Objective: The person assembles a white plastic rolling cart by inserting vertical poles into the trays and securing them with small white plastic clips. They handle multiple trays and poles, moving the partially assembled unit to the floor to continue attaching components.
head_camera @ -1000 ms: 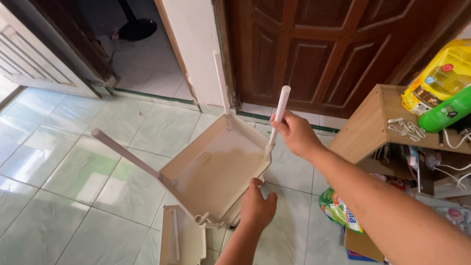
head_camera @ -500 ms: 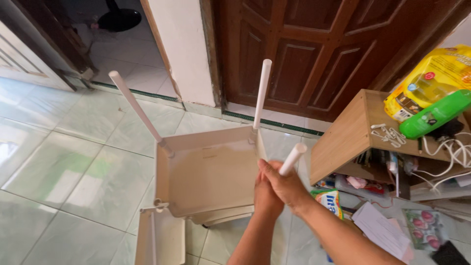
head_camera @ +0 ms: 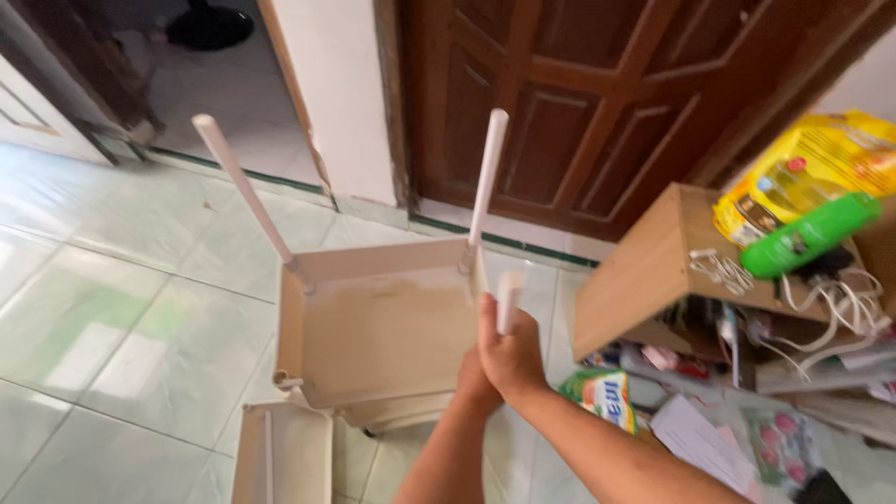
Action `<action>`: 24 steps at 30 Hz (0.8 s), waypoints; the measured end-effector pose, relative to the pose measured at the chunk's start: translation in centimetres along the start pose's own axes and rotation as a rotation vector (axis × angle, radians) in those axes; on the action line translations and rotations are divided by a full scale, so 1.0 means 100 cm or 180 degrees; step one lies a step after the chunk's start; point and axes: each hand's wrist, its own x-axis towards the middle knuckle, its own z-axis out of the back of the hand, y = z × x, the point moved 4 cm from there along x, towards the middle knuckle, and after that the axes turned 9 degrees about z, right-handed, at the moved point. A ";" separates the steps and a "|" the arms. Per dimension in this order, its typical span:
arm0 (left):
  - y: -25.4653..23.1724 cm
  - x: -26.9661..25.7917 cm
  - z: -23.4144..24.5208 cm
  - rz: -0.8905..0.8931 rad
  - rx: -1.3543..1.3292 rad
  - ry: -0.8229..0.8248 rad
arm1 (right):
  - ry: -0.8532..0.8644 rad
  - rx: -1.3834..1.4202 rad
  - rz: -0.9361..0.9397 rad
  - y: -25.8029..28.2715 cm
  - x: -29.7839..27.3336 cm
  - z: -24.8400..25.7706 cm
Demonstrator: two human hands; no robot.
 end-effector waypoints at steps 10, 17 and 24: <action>-0.015 -0.005 0.010 -0.0768 0.0067 -0.0141 | -0.0556 0.0751 -0.0654 -0.013 0.010 0.006; -0.007 -0.003 0.009 -0.1027 -0.0187 0.0045 | -0.0230 0.0514 -0.0359 -0.005 0.010 0.006; -0.009 -0.013 0.018 -0.0829 -0.0070 -0.0401 | -0.0343 -0.0970 0.0820 0.055 -0.016 0.049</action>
